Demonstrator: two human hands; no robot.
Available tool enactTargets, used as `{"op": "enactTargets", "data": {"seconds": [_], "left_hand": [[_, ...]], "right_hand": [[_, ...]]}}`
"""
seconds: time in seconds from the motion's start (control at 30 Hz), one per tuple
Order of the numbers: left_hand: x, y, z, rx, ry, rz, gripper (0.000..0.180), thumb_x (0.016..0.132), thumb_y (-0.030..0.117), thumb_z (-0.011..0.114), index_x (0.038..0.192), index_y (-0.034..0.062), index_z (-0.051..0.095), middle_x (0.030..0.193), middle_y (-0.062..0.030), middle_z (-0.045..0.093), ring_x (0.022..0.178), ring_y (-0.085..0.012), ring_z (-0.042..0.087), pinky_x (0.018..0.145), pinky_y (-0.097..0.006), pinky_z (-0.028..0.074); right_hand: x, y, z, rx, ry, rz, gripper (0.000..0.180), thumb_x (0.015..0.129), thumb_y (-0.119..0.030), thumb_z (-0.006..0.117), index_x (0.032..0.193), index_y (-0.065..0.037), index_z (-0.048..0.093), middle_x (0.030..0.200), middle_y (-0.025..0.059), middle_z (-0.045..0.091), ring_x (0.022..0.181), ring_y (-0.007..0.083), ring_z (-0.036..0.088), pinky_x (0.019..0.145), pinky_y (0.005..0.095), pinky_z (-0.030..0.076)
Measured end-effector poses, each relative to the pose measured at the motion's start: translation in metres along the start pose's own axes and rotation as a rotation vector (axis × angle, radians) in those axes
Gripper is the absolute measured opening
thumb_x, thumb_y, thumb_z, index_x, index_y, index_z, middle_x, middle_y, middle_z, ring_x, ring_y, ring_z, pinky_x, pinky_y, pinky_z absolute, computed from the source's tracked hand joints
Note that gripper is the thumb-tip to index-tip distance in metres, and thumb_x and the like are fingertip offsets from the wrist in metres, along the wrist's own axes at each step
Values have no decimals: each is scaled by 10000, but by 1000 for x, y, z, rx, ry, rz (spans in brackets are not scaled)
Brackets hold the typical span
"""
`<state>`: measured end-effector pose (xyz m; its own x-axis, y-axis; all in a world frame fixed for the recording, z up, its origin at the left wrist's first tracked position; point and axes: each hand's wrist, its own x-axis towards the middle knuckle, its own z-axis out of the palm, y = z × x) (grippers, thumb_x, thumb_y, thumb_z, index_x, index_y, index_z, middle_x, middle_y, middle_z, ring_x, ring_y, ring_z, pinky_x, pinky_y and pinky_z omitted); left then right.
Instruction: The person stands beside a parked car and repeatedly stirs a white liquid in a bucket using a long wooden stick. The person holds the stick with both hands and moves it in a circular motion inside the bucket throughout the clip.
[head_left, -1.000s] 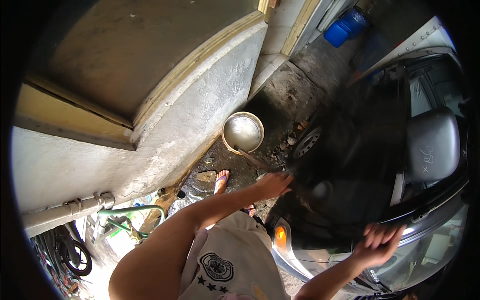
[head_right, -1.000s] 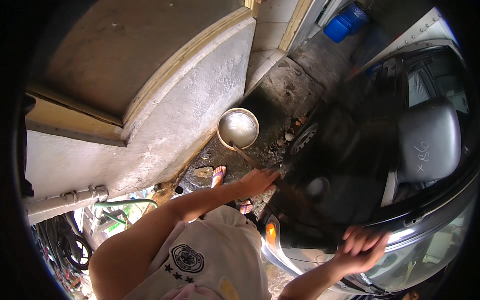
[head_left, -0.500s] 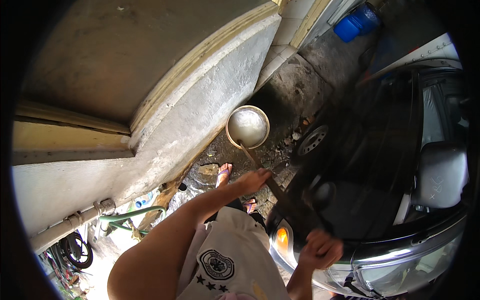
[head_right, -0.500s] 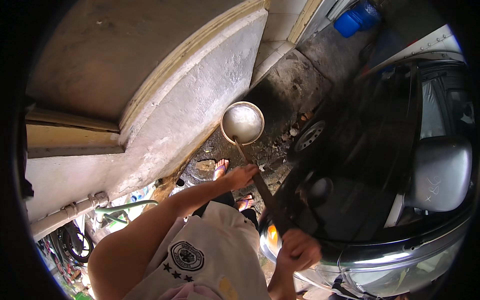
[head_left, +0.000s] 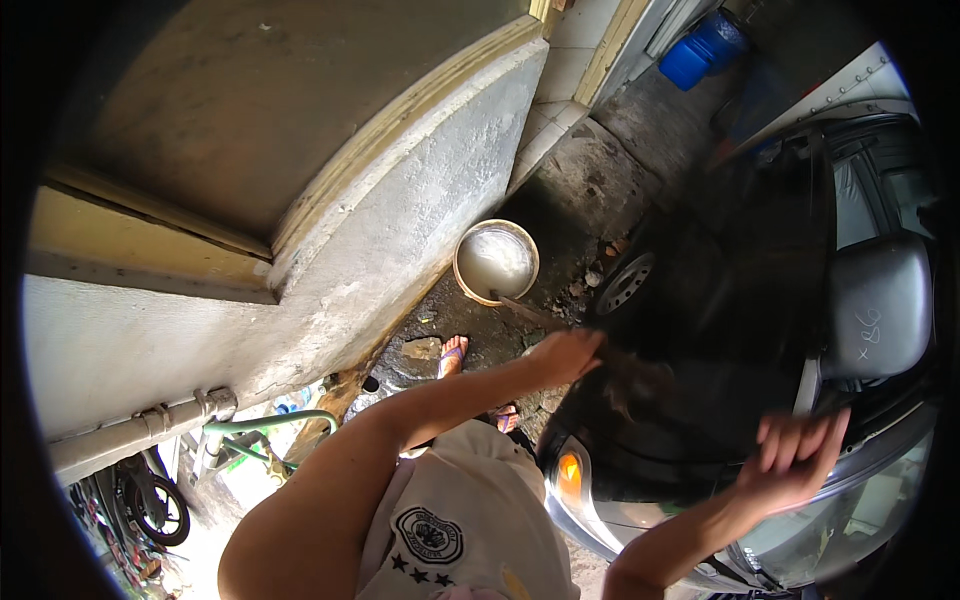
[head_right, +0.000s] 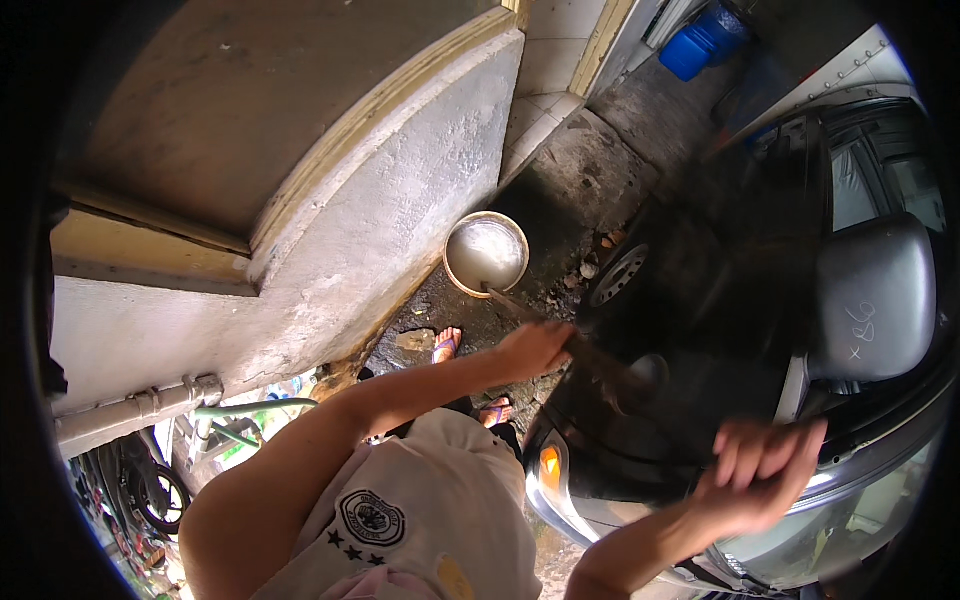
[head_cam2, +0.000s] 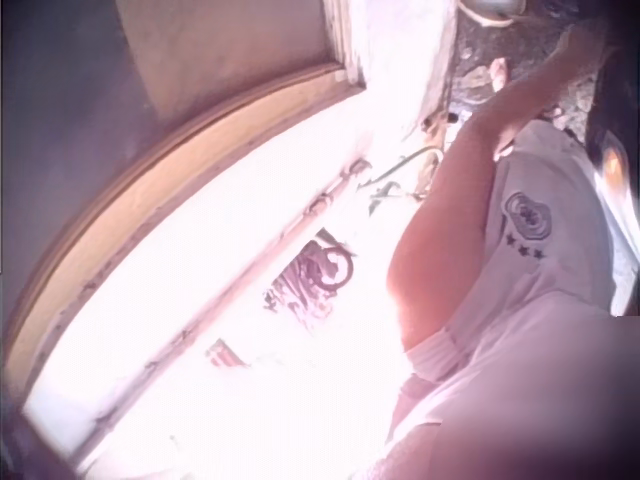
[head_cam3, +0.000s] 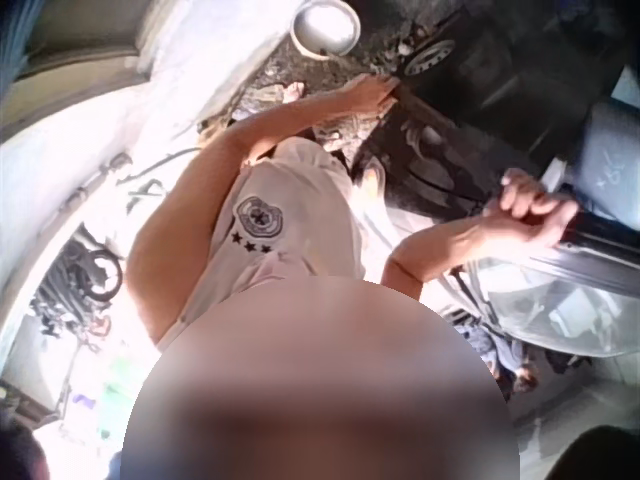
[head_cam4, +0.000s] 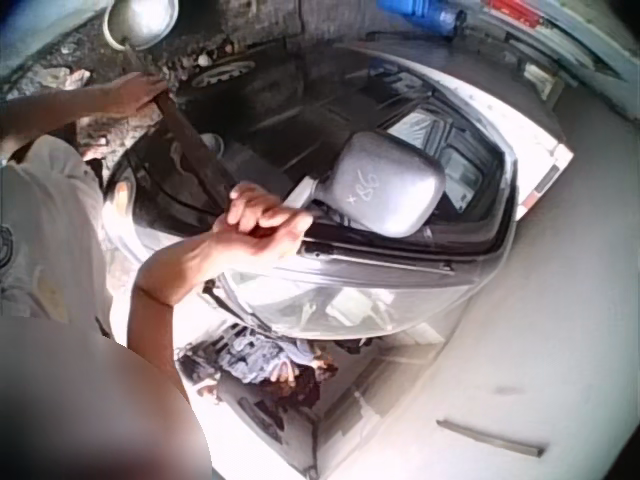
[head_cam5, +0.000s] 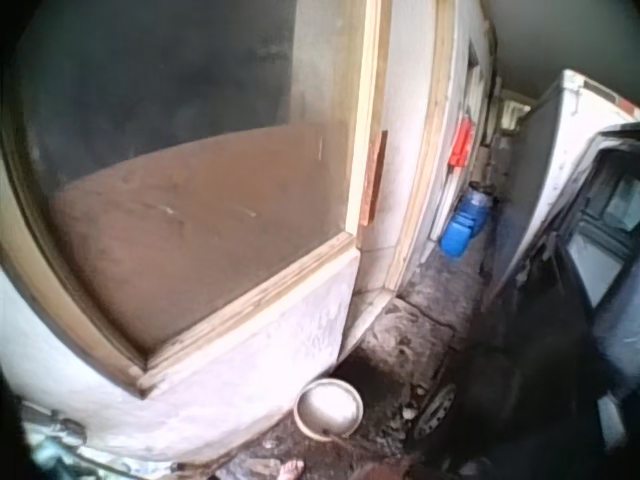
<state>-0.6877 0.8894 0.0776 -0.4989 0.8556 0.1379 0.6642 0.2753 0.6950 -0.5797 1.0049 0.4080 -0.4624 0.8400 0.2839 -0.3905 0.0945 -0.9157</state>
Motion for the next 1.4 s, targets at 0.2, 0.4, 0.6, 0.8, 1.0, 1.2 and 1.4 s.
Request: {"op": "enactTargets", "data": {"seconds": [0.2,0.4,0.6,0.8,1.0,1.2,1.4], "left_hand": [[17,-106,-46,-191,133,-131,430,922,329,644,1196,18,532,874,-233,673,824,-428,659,691,-490,529],[-47,-101,4,-81,87,-105,485,831,127,652,1261,27,452,1122,-236,580,1002,-442,585,899,-494,483],[-110,-68,81,92,-193,75,545,803,170,675,1270,-1,451,1191,-199,565,1195,-373,514,966,-444,477],[-47,-34,61,136,-384,119,421,852,198,647,1209,24,506,1085,-176,589,981,-350,613,829,-439,536],[34,-4,-5,-88,135,39,337,871,112,603,1194,48,529,916,-209,665,826,-417,651,708,-492,519],[40,-88,-14,-23,375,276,396,847,78,596,1235,94,520,1005,-204,666,928,-424,643,781,-484,523],[-55,-89,21,-53,-129,-132,454,832,55,588,1274,92,489,1155,-216,606,1018,-418,616,837,-494,512]], "right_hand": [[30,105,133,-55,-346,170,396,996,-194,528,637,-26,516,520,14,459,423,88,442,399,247,327],[-61,110,52,6,-260,104,474,1014,-138,443,552,-45,394,462,13,423,396,85,405,388,278,332],[-211,83,-100,84,-58,-13,362,975,-88,431,619,-27,415,462,77,420,383,183,391,391,342,343],[-129,50,-106,-84,150,81,502,1046,-217,382,569,-62,395,429,60,395,360,154,371,435,329,384],[18,-6,17,-183,-178,117,460,1010,-238,493,592,-46,488,438,22,413,344,103,386,400,259,356],[48,59,125,-441,-394,56,389,967,-147,555,612,11,545,512,52,519,483,113,471,490,304,372],[-101,87,33,-279,-505,-151,211,919,-45,532,715,6,519,556,106,445,429,266,457,433,374,341]]}}
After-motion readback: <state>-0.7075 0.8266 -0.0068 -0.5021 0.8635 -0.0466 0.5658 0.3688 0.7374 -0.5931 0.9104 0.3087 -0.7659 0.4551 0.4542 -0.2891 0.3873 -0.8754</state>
